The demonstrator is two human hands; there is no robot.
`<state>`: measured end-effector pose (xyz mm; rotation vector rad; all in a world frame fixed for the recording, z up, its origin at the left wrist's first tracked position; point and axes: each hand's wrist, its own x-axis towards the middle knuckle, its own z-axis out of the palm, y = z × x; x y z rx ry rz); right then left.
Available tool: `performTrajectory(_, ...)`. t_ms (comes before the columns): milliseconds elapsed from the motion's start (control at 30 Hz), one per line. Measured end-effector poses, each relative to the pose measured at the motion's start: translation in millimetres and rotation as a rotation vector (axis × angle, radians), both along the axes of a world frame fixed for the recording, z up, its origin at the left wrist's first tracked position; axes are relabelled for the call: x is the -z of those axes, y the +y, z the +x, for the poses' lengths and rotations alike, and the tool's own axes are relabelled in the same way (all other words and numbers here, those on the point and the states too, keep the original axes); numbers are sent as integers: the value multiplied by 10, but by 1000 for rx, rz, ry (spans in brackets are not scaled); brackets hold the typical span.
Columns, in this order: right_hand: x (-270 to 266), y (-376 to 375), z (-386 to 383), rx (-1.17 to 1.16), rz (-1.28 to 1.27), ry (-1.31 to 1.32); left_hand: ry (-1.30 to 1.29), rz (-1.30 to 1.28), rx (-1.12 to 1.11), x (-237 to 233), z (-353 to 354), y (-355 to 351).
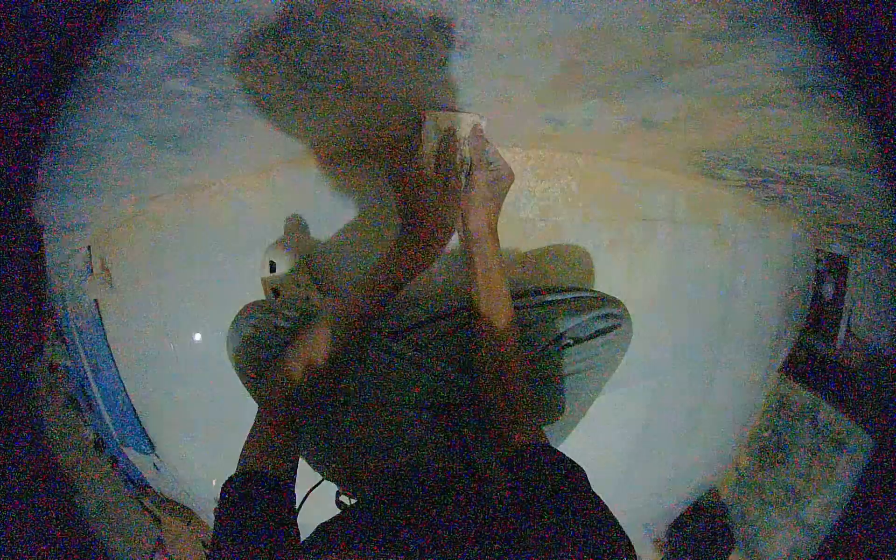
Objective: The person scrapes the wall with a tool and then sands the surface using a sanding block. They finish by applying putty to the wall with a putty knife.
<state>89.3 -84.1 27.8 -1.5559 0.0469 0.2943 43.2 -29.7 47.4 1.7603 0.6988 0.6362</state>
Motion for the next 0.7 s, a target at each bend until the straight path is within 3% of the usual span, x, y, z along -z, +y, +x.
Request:
performTrajectory(33, -54, 31, -23, 0, -1, -1, 33, 312, -63, 126, 2, -16)
performTrajectory(100, -134, 122, -92, 78, 57, 16, 65, 623, -128, 239, 8, -14)
performTrajectory(233, 254, -52, 171, 109, -86, -90, -37, 311, 47, 181, 202, -82)
performTrajectory(300, 268, -65, 231, 127, 185, 54, -21, 238, 143, 197, 286, -144)
performTrajectory(367, 192, -14, 208, 180, 308, 164, -1, 239, 14, 207, 222, -189)
performTrajectory(500, 240, -54, 54, 50, 39, 31, -82, 164, -79, 67, 5, -134)
performTrajectory(600, 170, 47, -42, 50, 73, -33, 157, 1, -9, 331, -80, -122)
performTrajectory(633, 231, 43, -51, 21, 77, -52, 162, 466, -77, 424, -98, -118)
performTrajectory(700, 247, 106, -94, -8, 81, -68, 162, 931, -143, 470, -125, -74)
